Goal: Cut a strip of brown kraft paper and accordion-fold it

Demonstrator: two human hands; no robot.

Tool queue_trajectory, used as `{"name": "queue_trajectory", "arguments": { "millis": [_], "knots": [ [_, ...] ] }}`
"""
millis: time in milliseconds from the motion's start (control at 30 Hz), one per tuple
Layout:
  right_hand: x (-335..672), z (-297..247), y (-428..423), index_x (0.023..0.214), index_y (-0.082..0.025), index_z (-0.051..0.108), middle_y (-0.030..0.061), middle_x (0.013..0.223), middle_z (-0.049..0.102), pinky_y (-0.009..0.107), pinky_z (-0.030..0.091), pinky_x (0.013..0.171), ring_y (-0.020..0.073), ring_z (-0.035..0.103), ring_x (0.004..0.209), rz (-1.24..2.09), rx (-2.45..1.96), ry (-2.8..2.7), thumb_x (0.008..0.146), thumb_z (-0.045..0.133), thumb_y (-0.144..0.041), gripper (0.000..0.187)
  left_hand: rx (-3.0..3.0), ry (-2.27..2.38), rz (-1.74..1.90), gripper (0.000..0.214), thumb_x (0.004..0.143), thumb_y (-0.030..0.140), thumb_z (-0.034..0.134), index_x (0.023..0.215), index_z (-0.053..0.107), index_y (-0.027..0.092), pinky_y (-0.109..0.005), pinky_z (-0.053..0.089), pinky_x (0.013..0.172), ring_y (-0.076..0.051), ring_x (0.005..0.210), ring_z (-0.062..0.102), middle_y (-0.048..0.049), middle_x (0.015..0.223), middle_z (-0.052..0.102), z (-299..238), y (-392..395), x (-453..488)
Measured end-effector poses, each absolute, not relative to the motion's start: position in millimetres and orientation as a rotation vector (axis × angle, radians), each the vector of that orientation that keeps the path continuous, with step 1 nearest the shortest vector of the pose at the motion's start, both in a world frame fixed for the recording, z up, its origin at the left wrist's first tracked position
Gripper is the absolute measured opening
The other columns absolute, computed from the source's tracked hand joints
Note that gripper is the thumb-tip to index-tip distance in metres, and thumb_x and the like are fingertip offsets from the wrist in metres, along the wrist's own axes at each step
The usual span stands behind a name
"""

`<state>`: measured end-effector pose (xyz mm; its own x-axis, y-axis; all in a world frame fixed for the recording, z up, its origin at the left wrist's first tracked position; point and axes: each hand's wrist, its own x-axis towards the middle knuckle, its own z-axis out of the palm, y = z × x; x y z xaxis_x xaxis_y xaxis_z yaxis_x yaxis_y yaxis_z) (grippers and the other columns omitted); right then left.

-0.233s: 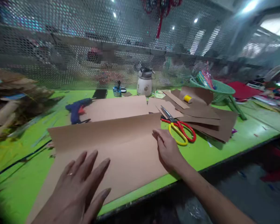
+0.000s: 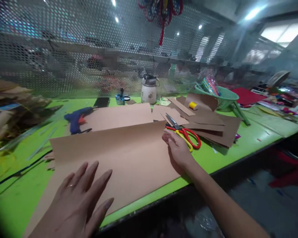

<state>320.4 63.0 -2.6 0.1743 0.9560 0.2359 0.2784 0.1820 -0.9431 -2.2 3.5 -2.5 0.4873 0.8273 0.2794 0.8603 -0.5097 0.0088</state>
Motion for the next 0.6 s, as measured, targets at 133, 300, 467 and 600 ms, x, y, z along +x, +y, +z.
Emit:
{"name": "queue_trajectory", "arguments": {
  "millis": [133,300,467,600],
  "knots": [
    [332.9,18.6,70.3,0.123,-0.02,0.053,0.011,0.109,0.062,0.039,0.051,0.077,0.0209,0.061,0.091,0.832,-1.386,-1.374,0.081,0.048,-0.027,0.042,-2.579,-1.481,-0.354,0.054,0.081,0.054,0.045,0.13,0.048,0.031,-0.058,0.03,0.099,-0.039,0.131,0.027,-0.0096,0.143,0.035,-4.6,5.3,-1.6],
    [352.9,31.2,69.8,0.134,-0.022,0.041,0.0141,0.12,0.057,0.039,0.052,0.072,0.018,0.065,0.078,0.88,-1.386,-1.366,0.081,0.049,-0.03,0.054,-2.577,-1.468,-0.315,0.054,0.082,0.055,0.043,0.129,0.049,0.031,-0.058,0.03,0.098,-0.039,0.131,0.028,-0.0122,0.141,0.037,-3.2,6.6,-1.2],
    [357.2,24.8,51.2,0.117,-0.018,0.056,0.0118,0.107,0.063,0.039,0.052,0.076,0.0206,0.064,0.086,0.844,-1.431,-1.468,0.082,0.05,-0.034,0.039,-2.591,-1.474,-0.291,0.053,0.082,0.056,0.041,0.127,0.051,0.03,-0.057,0.031,0.098,-0.039,0.129,0.031,-0.0133,0.138,0.041,1.2,7.1,-0.3],
    [349.0,26.7,41.7,0.103,-0.019,0.064,0.0093,0.105,0.065,0.039,0.049,0.084,0.0219,0.06,0.097,0.566,-1.572,-1.772,0.083,0.051,-0.033,0.028,-2.581,-1.498,-0.276,0.051,0.084,0.054,0.04,0.125,0.054,0.029,-0.057,0.03,0.097,-0.04,0.129,0.031,-0.0144,0.137,0.043,4.7,6.9,2.4]
  ]
}}
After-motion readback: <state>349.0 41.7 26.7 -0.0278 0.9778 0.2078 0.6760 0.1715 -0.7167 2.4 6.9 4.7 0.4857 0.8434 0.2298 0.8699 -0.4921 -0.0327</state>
